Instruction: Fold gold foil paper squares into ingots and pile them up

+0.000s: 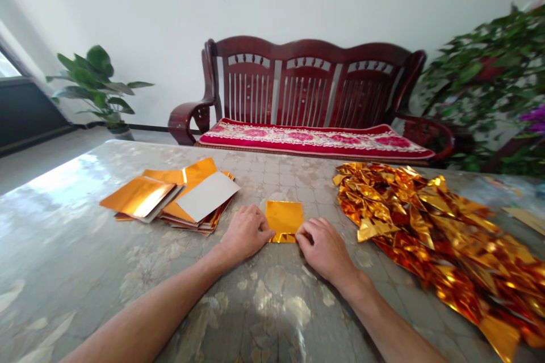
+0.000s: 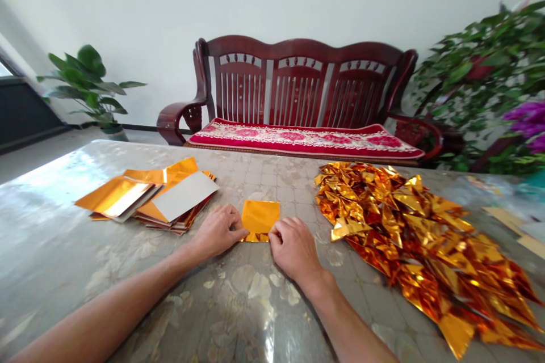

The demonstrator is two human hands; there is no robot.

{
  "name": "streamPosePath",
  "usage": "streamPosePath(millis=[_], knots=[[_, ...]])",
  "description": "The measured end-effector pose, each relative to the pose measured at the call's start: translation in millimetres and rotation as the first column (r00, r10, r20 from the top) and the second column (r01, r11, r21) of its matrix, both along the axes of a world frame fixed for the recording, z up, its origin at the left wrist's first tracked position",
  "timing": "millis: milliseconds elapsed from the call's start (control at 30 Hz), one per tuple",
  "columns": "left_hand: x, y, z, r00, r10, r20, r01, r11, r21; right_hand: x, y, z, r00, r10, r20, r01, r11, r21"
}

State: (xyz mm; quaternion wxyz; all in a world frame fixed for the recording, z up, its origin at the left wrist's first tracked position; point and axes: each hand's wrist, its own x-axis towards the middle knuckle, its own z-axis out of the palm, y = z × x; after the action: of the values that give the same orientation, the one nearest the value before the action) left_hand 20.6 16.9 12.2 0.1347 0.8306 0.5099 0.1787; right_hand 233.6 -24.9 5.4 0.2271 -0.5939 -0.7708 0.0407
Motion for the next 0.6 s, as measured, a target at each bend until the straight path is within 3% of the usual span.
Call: streamPosePath(millis=[367, 600], knots=[[2.4, -5.1, 7.6, 0.995, 0.032, -0.094, -0.03, 0.999, 0.028, -1.4, 1.1, -3.1, 0.999, -0.031, 0.038, 0.029, 0.999, 0.035], [1.0, -7.2, 7.4, 0.996, 0.056, -0.063, -0.055, 0.998, 0.023, -0.6, -0.2, 0.2, 0.995, -0.08, 0.06, 0.08, 0.997, -0.003]])
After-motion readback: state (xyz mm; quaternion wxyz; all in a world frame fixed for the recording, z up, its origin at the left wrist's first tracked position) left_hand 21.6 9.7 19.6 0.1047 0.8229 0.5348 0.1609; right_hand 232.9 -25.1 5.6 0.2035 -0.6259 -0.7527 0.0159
